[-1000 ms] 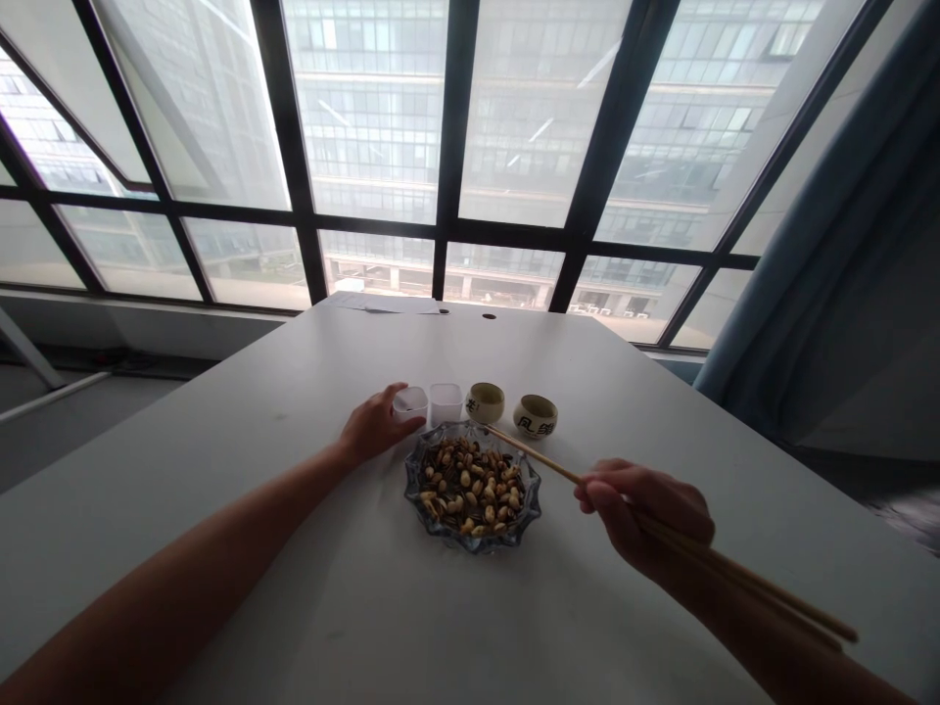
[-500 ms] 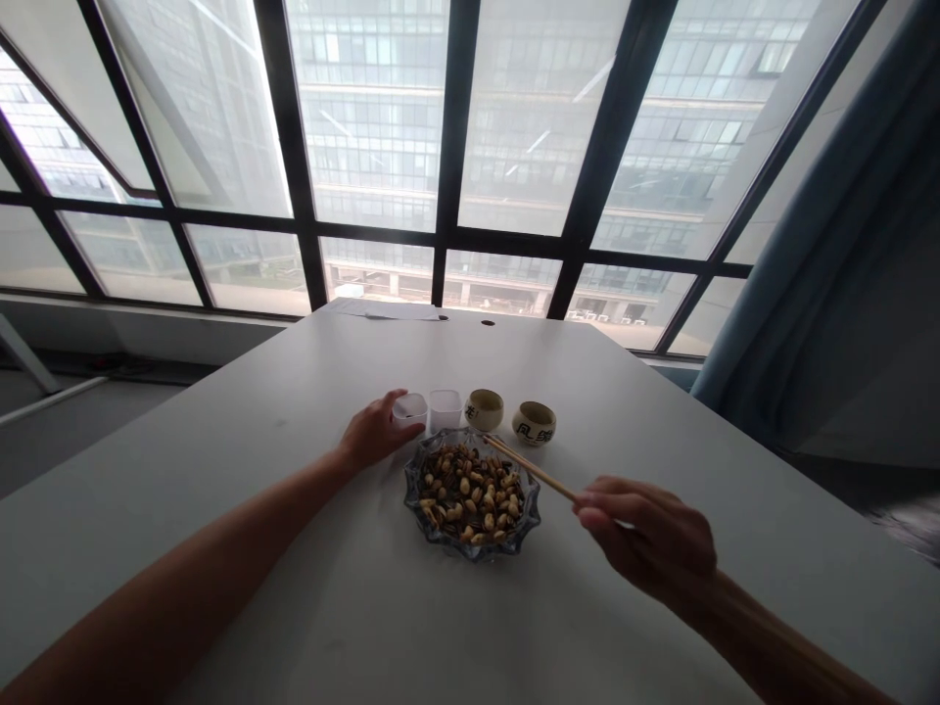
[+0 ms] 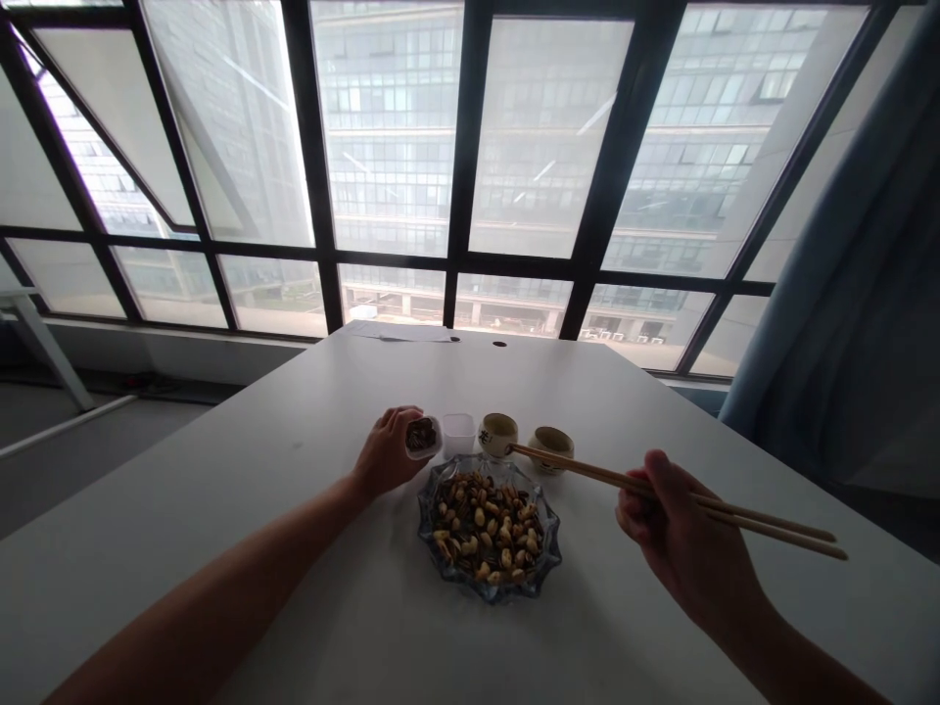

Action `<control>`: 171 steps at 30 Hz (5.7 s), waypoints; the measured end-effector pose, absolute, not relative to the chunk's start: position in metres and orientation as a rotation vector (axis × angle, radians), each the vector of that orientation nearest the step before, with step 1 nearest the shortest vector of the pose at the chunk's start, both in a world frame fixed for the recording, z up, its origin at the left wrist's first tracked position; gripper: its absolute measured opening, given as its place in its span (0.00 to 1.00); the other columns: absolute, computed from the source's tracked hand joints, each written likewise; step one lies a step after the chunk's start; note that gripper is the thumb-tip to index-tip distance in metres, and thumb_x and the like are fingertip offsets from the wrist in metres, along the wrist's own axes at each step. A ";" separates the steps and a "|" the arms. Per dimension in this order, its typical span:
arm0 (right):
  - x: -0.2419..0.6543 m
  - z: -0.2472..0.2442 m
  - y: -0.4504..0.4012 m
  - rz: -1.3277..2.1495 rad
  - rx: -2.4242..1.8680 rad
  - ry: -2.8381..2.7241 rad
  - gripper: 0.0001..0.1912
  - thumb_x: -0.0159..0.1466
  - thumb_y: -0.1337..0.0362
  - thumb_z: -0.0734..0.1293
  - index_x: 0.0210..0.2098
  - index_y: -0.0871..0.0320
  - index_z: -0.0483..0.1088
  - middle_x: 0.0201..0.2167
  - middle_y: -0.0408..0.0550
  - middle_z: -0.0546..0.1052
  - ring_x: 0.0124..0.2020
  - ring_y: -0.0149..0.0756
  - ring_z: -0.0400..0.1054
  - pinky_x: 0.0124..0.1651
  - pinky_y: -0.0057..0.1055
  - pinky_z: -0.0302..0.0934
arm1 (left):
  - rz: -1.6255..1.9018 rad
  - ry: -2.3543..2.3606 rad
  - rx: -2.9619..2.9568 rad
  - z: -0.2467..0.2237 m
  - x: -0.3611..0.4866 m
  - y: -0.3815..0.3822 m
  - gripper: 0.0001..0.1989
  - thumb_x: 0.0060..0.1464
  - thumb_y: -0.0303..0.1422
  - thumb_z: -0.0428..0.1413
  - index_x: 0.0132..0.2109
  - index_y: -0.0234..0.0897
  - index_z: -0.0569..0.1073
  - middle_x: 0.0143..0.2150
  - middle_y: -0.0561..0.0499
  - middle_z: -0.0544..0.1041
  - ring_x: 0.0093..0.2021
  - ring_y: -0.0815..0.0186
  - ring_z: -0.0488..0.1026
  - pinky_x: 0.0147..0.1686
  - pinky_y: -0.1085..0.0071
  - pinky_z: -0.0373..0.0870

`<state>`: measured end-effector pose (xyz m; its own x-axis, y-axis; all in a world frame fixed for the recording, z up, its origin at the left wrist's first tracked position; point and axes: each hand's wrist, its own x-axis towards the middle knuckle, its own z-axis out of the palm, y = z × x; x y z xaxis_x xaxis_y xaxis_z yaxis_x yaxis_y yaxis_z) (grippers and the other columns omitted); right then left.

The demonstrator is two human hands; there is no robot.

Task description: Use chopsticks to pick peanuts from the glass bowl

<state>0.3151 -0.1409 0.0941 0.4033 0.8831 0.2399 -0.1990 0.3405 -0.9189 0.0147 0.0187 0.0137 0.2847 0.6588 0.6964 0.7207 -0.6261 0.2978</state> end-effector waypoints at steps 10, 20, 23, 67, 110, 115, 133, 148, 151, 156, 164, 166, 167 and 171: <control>0.315 0.093 -0.138 0.887 -0.958 -0.816 0.24 0.41 0.46 0.81 0.20 0.59 0.74 0.12 0.42 0.70 0.13 0.26 0.59 0.13 0.23 0.55 | -1.116 -1.722 -2.383 0.009 0.007 0.025 0.33 0.48 0.43 0.62 0.59 0.41 0.61 0.57 0.42 0.72 0.53 0.50 0.74 0.50 0.54 0.71; 0.321 0.091 -0.133 0.881 -0.953 -0.812 0.26 0.41 0.45 0.81 0.21 0.59 0.72 0.12 0.42 0.70 0.13 0.26 0.60 0.14 0.22 0.55 | -0.779 -1.345 -2.656 0.072 0.027 0.029 0.33 0.51 0.50 0.59 0.61 0.41 0.67 0.55 0.41 0.76 0.56 0.47 0.71 0.62 0.45 0.55; 0.319 0.089 -0.133 0.891 -0.979 -0.810 0.26 0.41 0.44 0.80 0.21 0.60 0.72 0.12 0.42 0.70 0.13 0.25 0.60 0.14 0.21 0.55 | -0.617 -1.308 -2.797 0.075 0.044 0.037 0.34 0.50 0.49 0.60 0.62 0.43 0.65 0.59 0.41 0.74 0.60 0.47 0.69 0.64 0.42 0.50; 0.315 0.123 -0.103 0.969 -1.326 -1.803 0.36 0.56 0.31 0.63 0.17 0.59 0.68 0.07 0.38 0.59 0.09 0.24 0.51 0.14 0.23 0.44 | -0.478 -1.322 -2.758 0.063 0.068 0.054 0.40 0.48 0.50 0.61 0.63 0.36 0.62 0.52 0.38 0.78 0.56 0.47 0.72 0.63 0.43 0.47; 0.305 0.106 -0.106 1.109 -1.145 -1.952 0.28 0.62 0.40 0.64 0.24 0.59 0.66 0.13 0.41 0.71 0.13 0.27 0.65 0.16 0.22 0.57 | -1.257 -1.747 -2.733 0.005 -0.003 0.026 0.36 0.51 0.54 0.57 0.60 0.37 0.64 0.40 0.45 0.80 0.38 0.57 0.77 0.42 0.61 0.72; 0.306 0.103 -0.102 0.817 -1.169 -1.922 0.26 0.63 0.42 0.66 0.23 0.58 0.65 0.16 0.43 0.72 0.15 0.27 0.65 0.17 0.23 0.58 | -1.240 -1.742 -2.736 0.006 -0.003 0.025 0.36 0.51 0.54 0.57 0.60 0.37 0.63 0.38 0.46 0.80 0.38 0.57 0.77 0.41 0.62 0.72; 0.283 0.109 -0.129 0.954 -0.965 -2.214 0.21 0.66 0.49 0.65 0.23 0.55 0.66 0.18 0.43 0.72 0.18 0.31 0.66 0.19 0.26 0.60 | -1.257 -1.694 -2.733 0.005 -0.003 0.026 0.34 0.52 0.53 0.57 0.59 0.38 0.64 0.38 0.46 0.80 0.37 0.57 0.77 0.41 0.62 0.72; 0.313 0.117 -0.100 0.820 -1.166 -1.679 0.28 0.56 0.38 0.69 0.22 0.58 0.67 0.14 0.45 0.74 0.13 0.31 0.67 0.13 0.25 0.59 | -1.245 -1.716 -2.732 0.004 -0.003 0.026 0.35 0.52 0.54 0.57 0.60 0.38 0.63 0.39 0.45 0.80 0.37 0.57 0.78 0.41 0.61 0.72; 0.319 0.114 -0.093 0.840 -1.179 -1.541 0.29 0.53 0.38 0.71 0.22 0.58 0.67 0.14 0.45 0.73 0.12 0.30 0.66 0.13 0.25 0.59 | -1.248 -1.721 -2.728 0.004 -0.003 0.026 0.35 0.52 0.54 0.56 0.60 0.37 0.63 0.39 0.45 0.80 0.37 0.57 0.78 0.41 0.62 0.73; 0.329 0.108 -0.083 0.915 -1.147 -1.366 0.29 0.50 0.39 0.74 0.23 0.60 0.69 0.13 0.45 0.73 0.11 0.29 0.65 0.12 0.23 0.57 | -1.235 -1.720 -2.732 0.007 -0.002 0.024 0.35 0.52 0.53 0.56 0.60 0.37 0.64 0.39 0.45 0.80 0.37 0.57 0.78 0.40 0.62 0.72; 0.339 0.104 -0.074 0.926 -1.139 -1.278 0.29 0.48 0.39 0.75 0.22 0.60 0.70 0.12 0.45 0.73 0.11 0.29 0.64 0.12 0.23 0.56 | -1.224 -1.713 -2.740 0.007 -0.003 0.025 0.36 0.52 0.54 0.56 0.60 0.36 0.63 0.39 0.44 0.80 0.37 0.57 0.77 0.41 0.62 0.72; 0.337 0.105 -0.077 0.843 -1.157 -1.354 0.29 0.51 0.38 0.73 0.22 0.60 0.70 0.13 0.45 0.73 0.11 0.30 0.65 0.12 0.23 0.56 | -1.224 -1.717 -2.732 0.006 -0.003 0.025 0.36 0.52 0.54 0.56 0.60 0.36 0.64 0.38 0.44 0.80 0.37 0.57 0.77 0.40 0.62 0.72; 0.336 0.106 -0.080 0.785 -1.164 -1.419 0.28 0.53 0.38 0.72 0.22 0.60 0.69 0.13 0.46 0.73 0.11 0.30 0.65 0.12 0.24 0.57 | -1.229 -1.720 -2.725 0.006 -0.002 0.025 0.36 0.52 0.54 0.56 0.60 0.36 0.64 0.38 0.44 0.80 0.36 0.57 0.77 0.40 0.62 0.72; 0.325 0.115 -0.098 0.522 -1.067 -1.814 0.25 0.63 0.45 0.67 0.22 0.57 0.66 0.15 0.45 0.74 0.14 0.31 0.68 0.16 0.25 0.61 | -1.260 -1.709 -2.705 0.004 -0.002 0.026 0.36 0.51 0.54 0.57 0.59 0.36 0.65 0.37 0.45 0.80 0.35 0.57 0.78 0.39 0.62 0.72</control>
<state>0.3252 -0.0978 0.1149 -0.1842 0.8422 0.5068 0.4440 0.5313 -0.7216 -0.0023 0.0262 0.0041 0.2543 0.8721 0.4180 0.6574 -0.4729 0.5867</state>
